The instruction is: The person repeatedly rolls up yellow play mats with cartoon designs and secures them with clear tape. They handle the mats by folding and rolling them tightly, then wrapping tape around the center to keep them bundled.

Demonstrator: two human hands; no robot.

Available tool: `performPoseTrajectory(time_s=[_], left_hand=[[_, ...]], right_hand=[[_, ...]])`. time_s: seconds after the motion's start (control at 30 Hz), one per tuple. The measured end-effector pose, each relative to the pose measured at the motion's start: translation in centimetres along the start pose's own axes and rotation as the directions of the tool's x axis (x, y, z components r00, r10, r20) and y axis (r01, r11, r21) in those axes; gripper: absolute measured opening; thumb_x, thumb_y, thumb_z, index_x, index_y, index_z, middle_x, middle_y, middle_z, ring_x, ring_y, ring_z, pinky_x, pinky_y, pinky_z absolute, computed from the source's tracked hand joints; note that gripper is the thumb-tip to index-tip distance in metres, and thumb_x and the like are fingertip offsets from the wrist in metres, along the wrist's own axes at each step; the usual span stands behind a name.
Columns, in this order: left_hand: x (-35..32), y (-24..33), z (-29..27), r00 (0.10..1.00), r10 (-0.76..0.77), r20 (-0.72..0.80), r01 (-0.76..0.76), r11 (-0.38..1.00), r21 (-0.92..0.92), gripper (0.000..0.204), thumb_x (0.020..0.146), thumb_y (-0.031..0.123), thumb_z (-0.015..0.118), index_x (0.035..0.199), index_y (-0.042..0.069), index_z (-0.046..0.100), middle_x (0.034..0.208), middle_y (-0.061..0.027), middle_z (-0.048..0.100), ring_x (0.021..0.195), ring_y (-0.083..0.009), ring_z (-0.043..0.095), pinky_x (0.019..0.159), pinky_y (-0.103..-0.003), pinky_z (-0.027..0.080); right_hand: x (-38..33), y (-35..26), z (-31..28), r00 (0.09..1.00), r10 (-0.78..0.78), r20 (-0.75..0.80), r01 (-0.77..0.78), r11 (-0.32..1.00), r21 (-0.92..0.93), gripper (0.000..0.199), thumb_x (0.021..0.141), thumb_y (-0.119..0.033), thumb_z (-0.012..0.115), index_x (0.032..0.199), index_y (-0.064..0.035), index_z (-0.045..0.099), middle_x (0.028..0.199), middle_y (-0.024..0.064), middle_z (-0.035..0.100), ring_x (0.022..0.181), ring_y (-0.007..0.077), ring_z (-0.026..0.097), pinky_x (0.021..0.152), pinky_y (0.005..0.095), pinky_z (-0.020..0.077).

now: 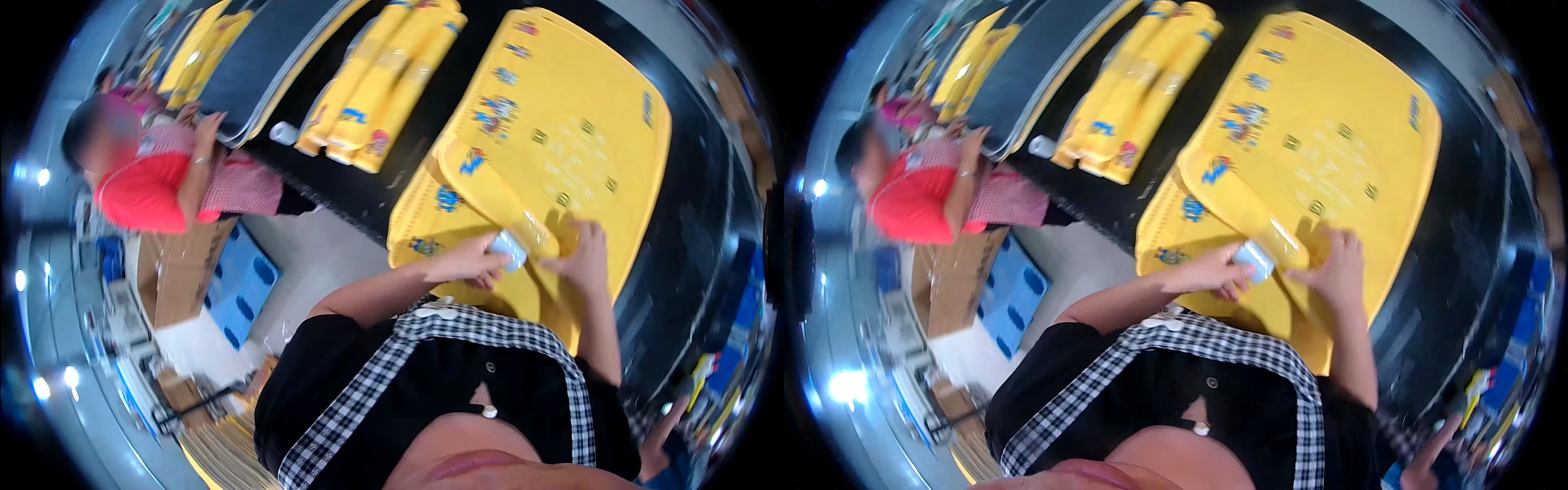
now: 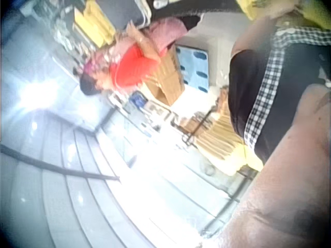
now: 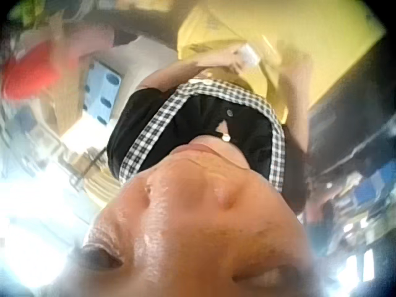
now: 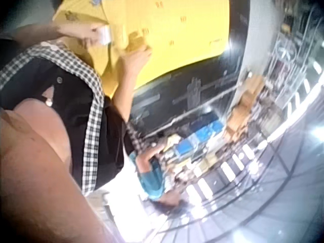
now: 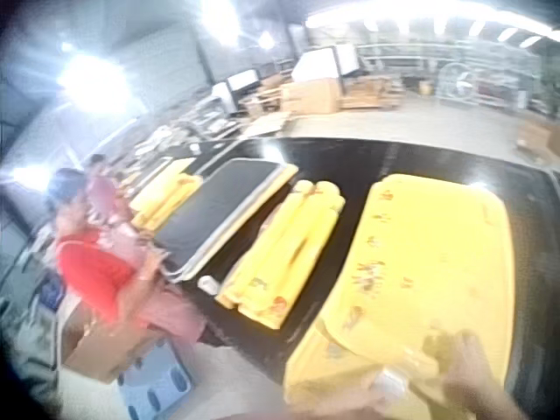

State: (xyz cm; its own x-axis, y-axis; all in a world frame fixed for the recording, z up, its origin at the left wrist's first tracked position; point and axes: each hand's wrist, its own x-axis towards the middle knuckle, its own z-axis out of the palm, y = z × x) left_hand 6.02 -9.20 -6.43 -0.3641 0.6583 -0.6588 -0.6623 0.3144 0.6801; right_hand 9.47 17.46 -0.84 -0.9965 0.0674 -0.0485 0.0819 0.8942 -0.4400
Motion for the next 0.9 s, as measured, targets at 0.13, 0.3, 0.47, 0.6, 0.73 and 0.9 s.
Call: performPoseTrajectory(time_s=[0.13,0.3,0.47,0.6,0.73,0.9], left_hand=[[5.9,6.5,1.5,1.000,-0.003,-0.007,0.003,1.000,-0.019,0.048,0.103,0.038,0.058,0.139,0.011,0.042,0.100,-0.0180,0.070,0.070,-0.0203,0.072,0.061,-0.031,0.060],[15.3,11.2,2.4,0.987,0.163,0.009,-0.159,0.975,-0.155,0.037,0.104,0.030,0.059,0.133,0.008,0.052,0.108,-0.0131,0.071,0.089,-0.0212,0.072,0.077,-0.035,0.061],[18.2,12.6,3.5,0.877,0.472,-0.086,-0.480,0.863,-0.159,0.037,0.099,0.016,0.066,0.131,0.003,0.052,0.120,-0.0098,0.064,0.110,-0.0181,0.063,0.096,-0.036,0.054],[19.6,11.7,3.6,0.822,0.539,-0.183,-0.567,0.802,-0.186,0.038,0.095,0.017,0.073,0.126,0.000,0.058,0.112,-0.0058,0.066,0.100,-0.0140,0.063,0.088,-0.031,0.053],[19.2,12.7,4.6,0.825,0.524,-0.213,-0.561,0.804,-0.197,0.037,0.093,0.015,0.073,0.125,0.001,0.059,0.112,-0.0050,0.066,0.099,-0.0132,0.062,0.087,-0.031,0.052],[20.3,15.0,5.0,0.836,0.520,-0.176,-0.549,0.799,-0.246,0.038,0.090,0.013,0.075,0.123,0.001,0.061,0.112,-0.0043,0.066,0.098,-0.0132,0.062,0.088,-0.032,0.051]], right_hand=[[4.6,4.5,-5.9,0.956,-0.060,-0.287,-0.030,0.954,-0.299,0.047,0.079,-0.020,0.081,0.121,-0.0060,0.063,0.112,0.0164,0.066,0.106,0.0377,0.062,0.094,0.0464,0.0496],[9.2,4.7,-0.4,0.954,0.022,-0.300,-0.032,0.999,-0.030,0.063,0.092,-0.049,0.065,0.138,-0.0065,0.056,0.137,0.0215,0.059,0.132,0.0372,0.053,0.111,0.0498,0.0398],[14.7,8.4,-1.8,0.958,0.285,-0.042,-0.280,0.955,0.095,0.077,0.088,-0.069,0.058,0.139,-0.0107,0.059,0.141,0.0183,0.058,0.136,0.0346,0.050,0.113,0.0501,0.0360],[16.2,7.7,-3.8,0.963,0.268,-0.029,-0.269,0.958,-0.096,0.080,0.080,-0.074,0.065,0.132,-0.0135,0.064,0.132,0.0123,0.063,0.129,0.0318,0.055,0.108,0.0480,0.0423],[16.7,8.5,-3.6,0.969,0.231,-0.089,-0.241,0.963,-0.124,0.078,0.074,-0.074,0.071,0.122,-0.0129,0.067,0.119,0.0102,0.067,0.118,0.0291,0.062,0.100,0.0436,0.0504],[18.5,10.0,-4.4,0.961,0.275,0.023,-0.275,0.961,0.030,0.077,0.073,-0.073,0.073,0.116,-0.0100,0.067,0.113,0.0113,0.069,0.110,0.0292,0.066,0.093,0.0425,0.0531]])
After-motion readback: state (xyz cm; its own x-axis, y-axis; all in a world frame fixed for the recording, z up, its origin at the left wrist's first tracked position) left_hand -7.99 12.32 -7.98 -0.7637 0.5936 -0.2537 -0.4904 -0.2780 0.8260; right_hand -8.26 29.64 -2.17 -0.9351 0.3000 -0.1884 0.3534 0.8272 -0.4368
